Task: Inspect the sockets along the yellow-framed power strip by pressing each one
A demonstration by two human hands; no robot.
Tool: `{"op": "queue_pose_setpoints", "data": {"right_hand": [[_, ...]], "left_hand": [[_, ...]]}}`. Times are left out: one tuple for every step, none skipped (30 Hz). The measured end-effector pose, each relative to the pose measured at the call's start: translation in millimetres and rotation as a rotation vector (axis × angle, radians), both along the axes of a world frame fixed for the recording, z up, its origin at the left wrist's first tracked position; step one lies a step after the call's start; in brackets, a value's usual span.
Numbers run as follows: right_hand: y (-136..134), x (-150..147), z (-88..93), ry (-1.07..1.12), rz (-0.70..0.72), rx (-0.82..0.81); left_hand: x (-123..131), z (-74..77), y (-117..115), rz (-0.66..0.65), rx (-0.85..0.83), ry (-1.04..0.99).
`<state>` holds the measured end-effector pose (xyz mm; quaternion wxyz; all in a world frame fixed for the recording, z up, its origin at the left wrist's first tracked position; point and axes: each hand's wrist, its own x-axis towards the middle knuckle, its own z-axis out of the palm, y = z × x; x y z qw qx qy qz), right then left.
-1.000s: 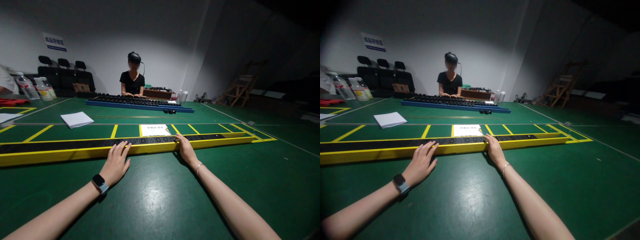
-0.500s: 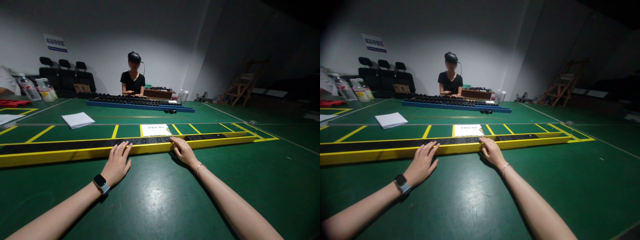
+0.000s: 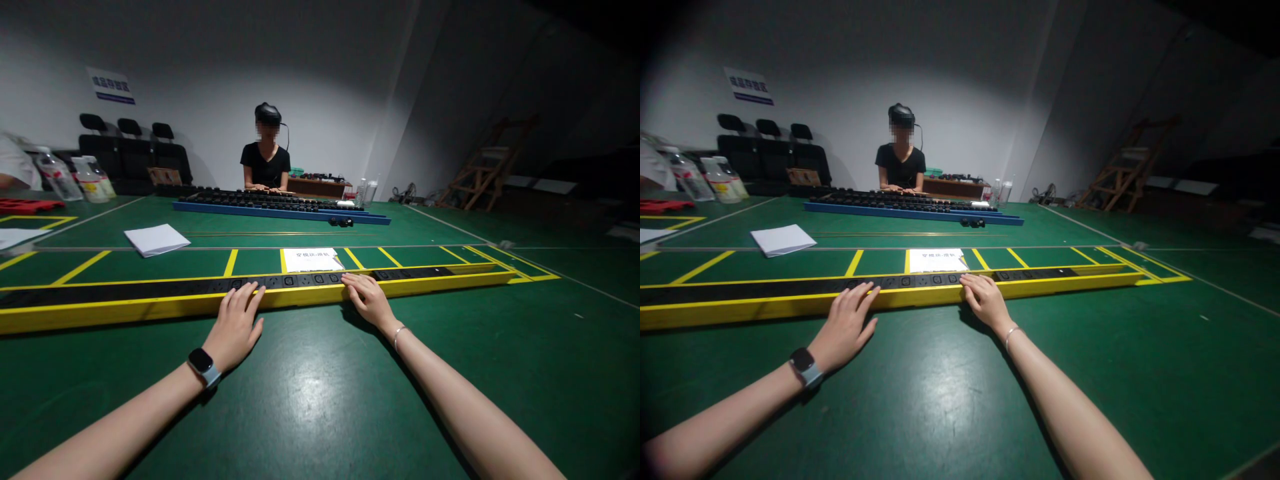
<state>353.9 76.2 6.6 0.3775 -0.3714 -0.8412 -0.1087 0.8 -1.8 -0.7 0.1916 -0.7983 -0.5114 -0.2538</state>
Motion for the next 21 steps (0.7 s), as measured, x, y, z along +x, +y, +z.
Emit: {"op": "queue_pose_setpoints", "data": {"right_hand": [[1,0,0.2,-0.002,-0.001,0.003],[1,1,0.3,-0.008,0.0,0.005],[2,1,0.5,-0.017,0.001,0.006],[3,2,0.6,-0.028,0.003,0.007],[3,3,0.7,-0.038,0.005,0.008],[4,3,0.8,-0.047,0.006,0.009],[4,4,0.8,-0.052,0.007,0.01],[5,4,0.8,-0.054,0.007,0.011],[5,4,0.7,-0.053,0.007,0.012],[6,4,0.6,-0.049,0.007,0.013],[6,4,0.5,-0.044,0.007,0.014],[7,4,0.5,-0.038,0.007,0.015],[8,3,0.3,-0.03,0.008,0.018],[9,4,0.2,-0.019,0.009,0.024],[9,4,0.1,-0.004,0.008,0.033],[10,6,0.0,0.013,0.007,0.042],[11,7,-0.2,0.031,0.003,0.051],[12,10,-0.5,0.049,-0.003,0.059],[12,12,-0.8,0.063,-0.009,0.065],[12,15,-1.1,0.071,-0.013,0.066],[12,17,-1.5,0.074,-0.015,0.062]], "left_hand": [[0,0.0,0,0.0,-0.001,0.0],[0,0.0,0,0.001,-0.002,0.001],[0,0.0,0,0.002,-0.002,0.002],[0,0.1,0,0.004,-0.004,0.004],[0,0.1,0,0.005,-0.006,0.007],[0,0.2,0,0.005,-0.009,0.008],[0,0.3,0,0.004,-0.01,0.009],[0,0.4,0,0.003,-0.01,0.007],[0,0.5,0,0.001,-0.008,0.004],[0,0.7,-1,-0.002,-0.005,-0.001],[0,0.8,-1,-0.003,-0.001,-0.005],[0,0.9,-1,-0.003,0.002,-0.006],[0,1.0,-1,-0.002,0.003,-0.004],[0,1.1,-1,0.001,0.002,0.001],[0,1.0,-1,0.004,0.0,0.007],[0,0.9,-1,0.007,-0.002,0.012],[0,0.7,-1,0.008,-0.003,0.015],[0,0.3,-1,0.009,-0.004,0.017],[0,-0.1,0,0.008,-0.003,0.017],[-1,-0.7,0,0.007,-0.002,0.015],[-1,-1.3,1,0.004,0.0,0.013]]}}
